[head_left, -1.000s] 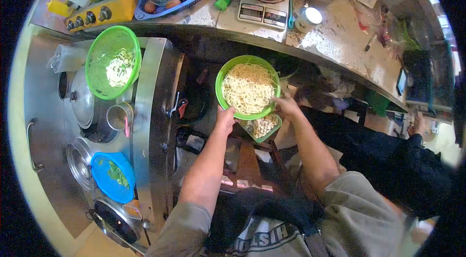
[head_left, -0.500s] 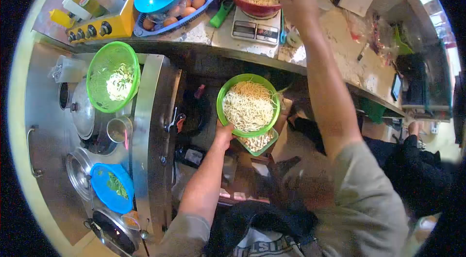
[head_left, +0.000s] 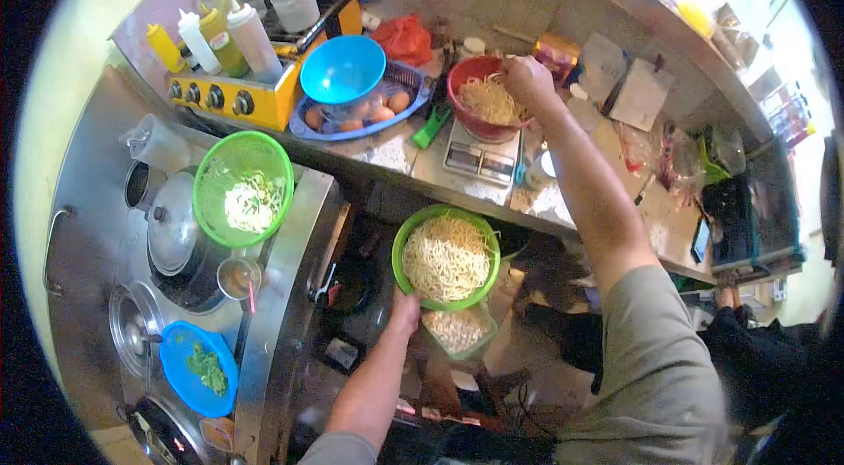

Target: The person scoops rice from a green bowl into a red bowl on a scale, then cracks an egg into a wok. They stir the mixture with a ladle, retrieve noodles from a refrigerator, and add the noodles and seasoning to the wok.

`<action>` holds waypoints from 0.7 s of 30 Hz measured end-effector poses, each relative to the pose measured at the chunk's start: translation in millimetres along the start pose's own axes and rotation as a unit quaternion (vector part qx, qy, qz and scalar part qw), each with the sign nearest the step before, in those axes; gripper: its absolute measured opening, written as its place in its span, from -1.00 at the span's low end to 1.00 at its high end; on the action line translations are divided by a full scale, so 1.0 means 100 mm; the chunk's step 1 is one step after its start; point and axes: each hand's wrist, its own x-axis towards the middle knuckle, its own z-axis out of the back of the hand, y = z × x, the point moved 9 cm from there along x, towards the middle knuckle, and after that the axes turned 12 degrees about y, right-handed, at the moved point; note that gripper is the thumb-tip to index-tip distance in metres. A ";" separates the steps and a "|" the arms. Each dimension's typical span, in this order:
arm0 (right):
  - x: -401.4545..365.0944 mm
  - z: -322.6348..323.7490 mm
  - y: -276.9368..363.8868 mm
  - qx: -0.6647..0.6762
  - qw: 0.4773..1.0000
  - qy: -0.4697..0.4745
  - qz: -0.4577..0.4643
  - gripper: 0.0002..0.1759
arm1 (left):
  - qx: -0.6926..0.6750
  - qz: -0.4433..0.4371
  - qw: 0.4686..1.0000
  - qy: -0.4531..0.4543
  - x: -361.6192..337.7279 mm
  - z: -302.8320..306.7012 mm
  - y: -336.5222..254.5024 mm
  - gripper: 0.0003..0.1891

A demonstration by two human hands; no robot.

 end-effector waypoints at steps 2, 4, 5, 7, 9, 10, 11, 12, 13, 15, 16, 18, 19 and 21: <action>-0.10 0.38 0.00 0.018 0.997 -0.073 -0.006 -0.75 | -0.013 0.032 0.999 -0.008 0.00 0.07 0.09 -0.31; -0.27 0.84 0.03 0.049 0.991 -0.127 -0.020 -0.73 | -0.022 0.063 0.998 -0.020 -0.03 0.10 0.15 -0.32; -0.27 0.92 -0.06 0.173 0.976 -0.130 0.013 -0.75 | -0.012 0.058 0.998 -0.015 0.03 0.16 0.22 -0.32; -0.34 1.07 -0.15 0.208 0.970 -0.125 -0.014 -0.76 | 0.011 0.053 0.999 -0.001 0.16 0.27 0.34 -0.32; -0.54 1.35 -0.08 0.248 0.956 -0.160 -0.008 -0.78 | 0.038 0.054 0.998 0.008 0.12 0.20 0.21 -0.33; -0.68 1.44 -0.01 0.284 0.946 -0.156 -0.004 -0.78 | 0.050 0.061 0.997 0.009 0.07 0.18 0.17 -0.34; -0.84 1.49 0.06 0.323 0.935 -0.148 -0.003 -0.78 | 0.038 0.069 0.997 -0.004 0.03 0.19 0.19 -0.35; -0.96 1.43 0.10 0.363 0.921 -0.141 -0.004 -0.77 | 0.027 0.076 0.997 -0.019 0.04 0.19 0.21 -0.35; -1.05 1.28 0.13 0.359 0.927 -0.110 0.013 -0.82 | 0.018 0.082 0.996 -0.033 0.01 0.22 0.22 -0.36; -1.51 1.11 0.58 0.407 0.911 -0.035 0.053 -0.89 | 0.030 0.061 0.998 0.001 0.04 0.18 0.12 -0.38; -1.66 0.77 0.70 0.468 0.882 0.025 0.050 -0.92 | 0.036 0.049 0.998 0.020 0.04 0.15 0.09 -0.39; -1.97 0.14 0.97 0.402 0.913 0.062 0.036 -0.89 | 0.046 0.069 0.997 0.005 0.00 0.17 0.08 -0.40; -2.10 -0.27 1.10 0.428 0.899 0.093 0.018 -0.85 | 0.059 0.085 0.995 0.002 -0.05 0.12 0.00 -0.40; -2.36 -1.15 1.42 0.367 0.917 0.150 0.041 -0.70 | 0.068 0.110 0.992 -0.002 -0.08 0.14 -0.03 -0.41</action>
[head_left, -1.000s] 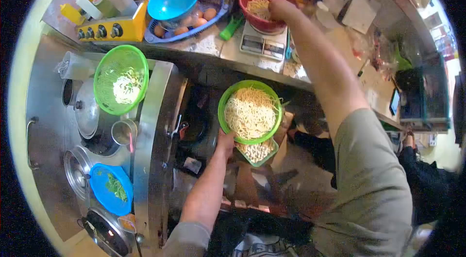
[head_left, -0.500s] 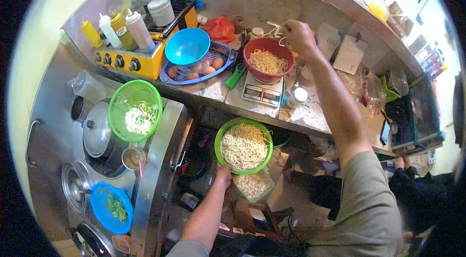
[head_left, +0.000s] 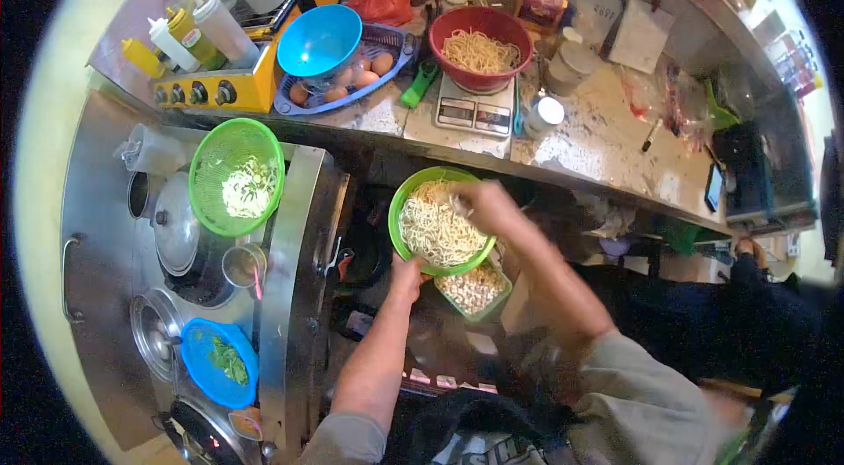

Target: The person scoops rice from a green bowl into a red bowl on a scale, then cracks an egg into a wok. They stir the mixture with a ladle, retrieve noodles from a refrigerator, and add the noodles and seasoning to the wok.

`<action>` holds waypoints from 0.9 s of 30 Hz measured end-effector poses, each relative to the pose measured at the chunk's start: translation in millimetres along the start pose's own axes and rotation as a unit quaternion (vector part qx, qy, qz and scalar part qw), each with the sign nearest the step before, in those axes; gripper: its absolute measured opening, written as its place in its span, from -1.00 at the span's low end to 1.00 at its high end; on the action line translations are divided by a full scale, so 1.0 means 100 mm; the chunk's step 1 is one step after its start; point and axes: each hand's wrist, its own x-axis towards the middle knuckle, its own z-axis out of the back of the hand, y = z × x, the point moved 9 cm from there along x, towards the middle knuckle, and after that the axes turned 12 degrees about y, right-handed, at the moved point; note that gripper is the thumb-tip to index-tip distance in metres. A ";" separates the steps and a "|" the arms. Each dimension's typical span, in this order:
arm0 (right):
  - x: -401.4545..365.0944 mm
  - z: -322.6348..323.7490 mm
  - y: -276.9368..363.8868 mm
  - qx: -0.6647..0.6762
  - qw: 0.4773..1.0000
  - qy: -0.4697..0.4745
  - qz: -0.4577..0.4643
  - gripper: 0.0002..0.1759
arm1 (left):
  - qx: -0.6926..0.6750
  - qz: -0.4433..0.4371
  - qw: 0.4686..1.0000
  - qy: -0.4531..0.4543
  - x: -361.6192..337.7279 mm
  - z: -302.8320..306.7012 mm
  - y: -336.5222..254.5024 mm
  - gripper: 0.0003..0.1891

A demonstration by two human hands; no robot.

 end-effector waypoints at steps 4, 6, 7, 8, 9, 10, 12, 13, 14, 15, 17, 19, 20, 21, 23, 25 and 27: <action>-0.52 -0.51 -0.58 0.063 0.983 -0.009 -0.174 -0.66 | -0.011 -0.001 1.000 0.002 0.03 0.08 0.06 -0.48; -0.77 -0.59 -0.89 0.143 0.964 -0.062 -0.215 -0.67 | -0.014 -0.004 1.000 -0.003 0.05 0.18 0.11 -0.45; -0.86 -0.66 -1.08 0.209 0.949 -0.103 -0.211 -0.67 | -0.016 -0.005 1.000 -0.006 0.07 0.20 0.11 -0.43; -0.95 -0.78 -1.32 0.273 0.929 -0.141 -0.208 -0.66 | -0.013 -0.002 1.000 -0.011 0.08 0.22 0.11 -0.43; -1.00 -1.00 -1.71 0.259 0.922 -0.176 -0.227 -0.61 | -0.021 0.004 0.999 -0.023 0.09 0.27 0.15 -0.43; -0.99 -1.13 -1.73 0.325 0.897 -0.144 -0.262 -0.60 | -0.029 0.010 0.999 -0.035 0.12 0.31 0.19 -0.43; -0.87 -1.45 -1.70 0.470 0.829 -0.069 -0.297 -0.59 | -0.032 0.028 0.998 -0.052 0.17 0.33 0.19 -0.44; -0.79 -1.66 -1.64 0.547 0.782 -0.024 -0.299 -0.59 | -0.038 0.025 0.998 -0.040 0.22 0.32 0.18 -0.45; -0.72 -1.89 -1.58 0.620 0.725 0.022 -0.298 -0.59 | -0.044 0.024 0.998 -0.030 0.25 0.33 0.17 -0.46; -0.66 -1.98 -1.61 0.611 0.727 0.018 -0.312 -0.60 | -0.050 0.024 0.998 -0.021 0.29 0.37 0.16 -0.47; -0.49 -2.20 -1.73 0.594 0.729 0.013 -0.339 -0.61 | 0.004 0.029 0.999 -0.018 0.29 0.43 0.00 -0.43; -0.30 -2.31 -1.76 0.606 0.719 -0.014 -0.340 -0.61 | 0.036 0.014 0.999 -0.018 0.32 0.47 -0.24 -0.42; -0.19 -2.29 -1.73 0.603 0.720 -0.048 -0.340 -0.63 | 0.052 0.022 0.998 -0.020 0.30 0.45 -0.38 -0.41; -0.08 -2.26 -1.70 0.599 0.720 -0.083 -0.340 -0.65 | 0.037 0.011 0.999 0.031 0.38 0.45 -0.45 -0.28; 0.37 -2.48 -1.98 0.607 0.739 -0.163 -0.243 -0.63 | 0.004 0.019 1.000 -0.023 0.16 0.41 -0.68 -0.16; 0.63 -2.43 -2.03 0.574 0.760 -0.182 -0.246 -0.62 | 0.127 0.009 0.991 -0.025 -0.21 0.45 -0.83 -0.09; 0.88 -2.43 -2.07 0.639 0.679 -0.201 -0.300 -0.60 | 0.243 -0.001 0.969 0.035 -0.98 0.18 -0.94 -0.24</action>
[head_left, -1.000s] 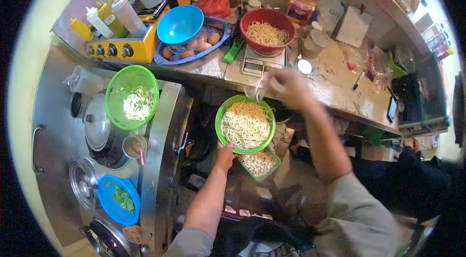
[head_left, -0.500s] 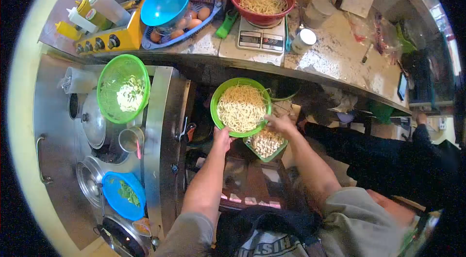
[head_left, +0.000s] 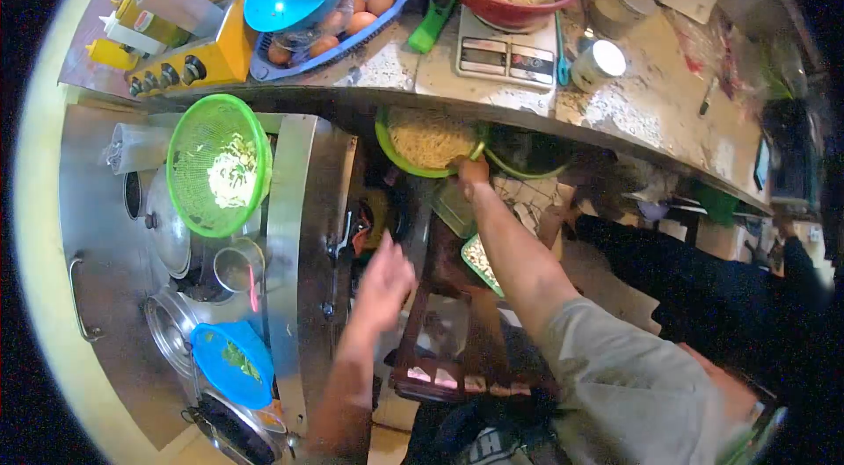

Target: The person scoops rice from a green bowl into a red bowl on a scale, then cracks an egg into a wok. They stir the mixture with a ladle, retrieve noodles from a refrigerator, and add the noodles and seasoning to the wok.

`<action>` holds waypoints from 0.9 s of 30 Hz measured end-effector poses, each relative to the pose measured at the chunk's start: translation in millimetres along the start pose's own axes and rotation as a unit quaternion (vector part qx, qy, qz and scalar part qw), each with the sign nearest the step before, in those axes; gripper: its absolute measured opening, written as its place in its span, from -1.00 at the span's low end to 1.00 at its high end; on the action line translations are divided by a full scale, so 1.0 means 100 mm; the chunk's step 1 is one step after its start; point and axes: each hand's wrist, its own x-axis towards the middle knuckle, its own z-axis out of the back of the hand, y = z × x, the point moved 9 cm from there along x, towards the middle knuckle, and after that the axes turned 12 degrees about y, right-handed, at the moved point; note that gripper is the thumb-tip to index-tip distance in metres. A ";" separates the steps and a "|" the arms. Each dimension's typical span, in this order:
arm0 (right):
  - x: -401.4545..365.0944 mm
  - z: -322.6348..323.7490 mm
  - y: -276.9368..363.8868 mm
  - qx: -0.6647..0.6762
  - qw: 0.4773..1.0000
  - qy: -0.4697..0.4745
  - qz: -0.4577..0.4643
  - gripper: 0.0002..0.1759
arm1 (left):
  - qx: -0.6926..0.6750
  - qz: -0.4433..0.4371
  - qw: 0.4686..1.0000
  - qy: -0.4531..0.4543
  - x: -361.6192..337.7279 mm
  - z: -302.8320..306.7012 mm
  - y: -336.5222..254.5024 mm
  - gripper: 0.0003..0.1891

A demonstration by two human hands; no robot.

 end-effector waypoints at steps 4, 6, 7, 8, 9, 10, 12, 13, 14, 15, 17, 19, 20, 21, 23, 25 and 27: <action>1.78 0.22 -0.70 -0.666 0.672 -0.147 0.289 -0.51 | 0.129 0.103 0.986 0.021 -1.30 -0.50 -0.11 -0.51; 1.57 0.24 -0.27 -0.528 0.815 -0.092 0.219 -0.53 | 0.373 -0.184 0.909 -0.022 -1.47 -0.52 0.01 -0.62; 1.48 0.27 -0.17 -0.426 0.883 -0.079 0.182 -0.54 | 0.402 -0.168 0.899 -0.043 -1.46 -0.56 0.05 -0.68; 1.36 0.28 -0.08 -0.286 0.946 -0.069 0.137 -0.55 | 0.429 -0.149 0.889 -0.055 -1.45 -0.58 0.08 -0.74; 1.27 0.28 0.01 -0.203 0.970 -0.070 0.112 -0.56 | 0.440 -0.151 0.881 -0.085 -1.43 -0.56 0.00 -0.78; 1.20 0.27 0.06 -0.151 0.981 -0.070 0.099 -0.56 | 0.447 -0.166 0.875 -0.086 -1.46 -0.57 0.01 -0.79; 1.12 0.24 0.13 -0.119 0.987 -0.066 0.090 -0.58 | 0.460 -0.198 0.860 -0.095 -1.49 -0.60 0.02 -0.79; 1.12 0.21 0.13 -0.111 0.988 -0.063 0.087 -0.59 | 0.459 -0.200 0.861 -0.093 -1.49 -0.60 0.04 -0.80; 1.14 0.16 0.14 -0.113 0.988 -0.060 0.087 -0.59 | 0.460 -0.202 0.860 -0.092 -1.50 -0.60 0.04 -0.81; 1.16 0.09 0.16 -0.124 0.986 -0.057 0.091 -0.60 | 0.462 -0.205 0.858 -0.090 -1.50 -0.58 0.04 -0.82; 1.32 0.04 0.19 -0.191 0.974 -0.050 0.110 -0.61 | 0.469 -0.245 0.845 -0.078 -1.51 -0.56 0.08 -0.81; 1.51 -0.09 0.25 -0.406 0.898 -0.029 0.165 -0.62 | 0.450 -0.254 0.854 -0.059 -1.53 -0.64 0.13 -0.79; 1.55 -0.19 0.24 -0.511 0.836 0.006 0.199 -0.62 | 0.432 -0.244 0.866 -0.062 -1.49 -0.62 0.11 -0.78; 1.56 -0.22 0.20 -0.556 0.801 0.051 0.213 -0.62 | 0.414 -0.225 0.879 -0.079 -1.52 -0.54 0.09 -0.76; 1.54 -0.24 0.11 -0.518 0.820 0.156 0.186 -0.62 | 0.442 -0.248 0.858 -0.080 -1.55 -0.56 0.13 -0.78; 1.42 -0.15 -0.02 -0.322 0.918 0.227 0.049 -0.63 | 0.427 -0.279 0.850 -0.132 -1.59 -0.59 0.22 -0.77; 1.05 -0.03 0.04 -0.246 0.940 0.231 -0.040 -0.62 | 0.397 -0.285 0.860 -0.145 -1.65 -0.54 0.15 -0.77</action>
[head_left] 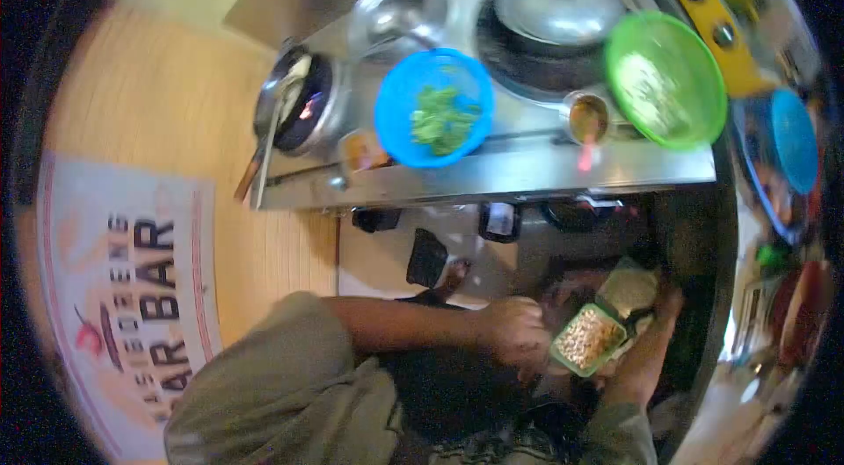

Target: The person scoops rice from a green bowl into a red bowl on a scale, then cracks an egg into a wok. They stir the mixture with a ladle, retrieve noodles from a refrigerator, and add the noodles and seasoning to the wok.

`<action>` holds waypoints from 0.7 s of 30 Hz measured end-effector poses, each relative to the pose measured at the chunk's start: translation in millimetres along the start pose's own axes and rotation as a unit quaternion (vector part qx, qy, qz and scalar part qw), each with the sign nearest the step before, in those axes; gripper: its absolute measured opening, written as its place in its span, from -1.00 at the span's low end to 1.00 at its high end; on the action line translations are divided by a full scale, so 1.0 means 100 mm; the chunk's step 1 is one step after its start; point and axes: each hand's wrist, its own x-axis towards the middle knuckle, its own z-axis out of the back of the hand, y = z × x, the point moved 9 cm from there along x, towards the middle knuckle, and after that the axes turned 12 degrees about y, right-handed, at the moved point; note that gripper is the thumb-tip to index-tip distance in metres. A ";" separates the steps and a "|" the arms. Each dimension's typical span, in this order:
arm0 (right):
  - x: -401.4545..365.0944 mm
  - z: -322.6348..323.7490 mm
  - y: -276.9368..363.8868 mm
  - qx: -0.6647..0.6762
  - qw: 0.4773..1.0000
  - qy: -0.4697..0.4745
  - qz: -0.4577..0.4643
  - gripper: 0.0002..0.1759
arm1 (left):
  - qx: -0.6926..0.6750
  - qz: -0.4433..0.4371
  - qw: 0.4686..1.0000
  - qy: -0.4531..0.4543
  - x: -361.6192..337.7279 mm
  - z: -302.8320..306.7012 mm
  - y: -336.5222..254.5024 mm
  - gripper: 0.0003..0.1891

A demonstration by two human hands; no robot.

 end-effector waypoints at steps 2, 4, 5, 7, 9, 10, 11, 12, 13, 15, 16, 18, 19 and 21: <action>-0.56 -0.14 0.22 -0.007 0.999 0.021 -0.028 -0.62 | 0.001 0.019 0.999 0.038 0.02 -0.06 0.03 -0.70; -1.09 -0.43 0.68 -0.135 0.982 0.134 0.010 -0.66 | -0.018 0.005 1.000 -0.009 -0.13 0.12 -0.07 -0.60; -1.37 -0.71 1.02 -0.215 0.953 0.207 0.049 -0.69 | -0.032 -0.018 0.996 -0.075 -0.26 0.29 -0.14 -0.54; -1.95 -1.27 1.57 -0.239 0.953 0.176 0.056 -0.71 | -0.087 -0.022 0.989 -0.116 -0.60 0.55 -0.07 -0.45; -2.58 -1.89 1.96 -0.283 0.945 0.152 0.067 -0.72 | -0.180 0.025 0.981 -0.062 -1.21 0.43 0.25 -0.38; -2.84 -2.33 2.12 -0.313 0.935 0.147 0.078 -0.71 | -0.266 0.071 0.959 -0.066 -1.64 0.35 0.50 -0.39; -3.07 -2.81 2.18 -0.342 0.925 0.143 0.087 -0.71 | -0.351 0.117 0.927 -0.066 -2.17 0.20 0.78 -0.40; -3.27 -3.37 2.15 -0.374 0.905 0.173 0.107 -0.67 | -0.441 0.160 0.877 -0.104 -2.82 -0.04 1.23 -0.39; -3.66 -4.17 2.00 -0.367 0.900 0.206 0.112 -0.63 | -0.525 0.200 0.816 -0.135 -3.48 -0.24 1.56 -0.39; -4.47 -5.86 1.45 -0.406 0.859 0.291 0.112 -0.55 | -0.608 0.356 0.603 -0.374 -4.99 0.16 1.69 -0.60; -4.69 -6.53 0.96 -0.458 0.803 0.362 0.118 -0.46 | -0.683 0.337 0.408 -0.504 -5.60 0.24 1.64 -0.70; -5.54 -8.12 -0.06 -0.368 0.740 0.550 0.119 -0.15 | -0.690 0.148 0.374 -0.602 -6.60 0.45 1.92 -0.73; -5.82 -8.72 -0.50 -0.436 0.705 0.553 0.089 0.09 | -0.686 0.119 0.360 -0.621 -6.90 0.70 1.84 -0.75; -5.83 -9.62 -1.50 -0.539 0.620 0.529 0.212 0.27 | -0.678 0.091 0.350 -0.640 -7.19 1.34 1.57 -0.76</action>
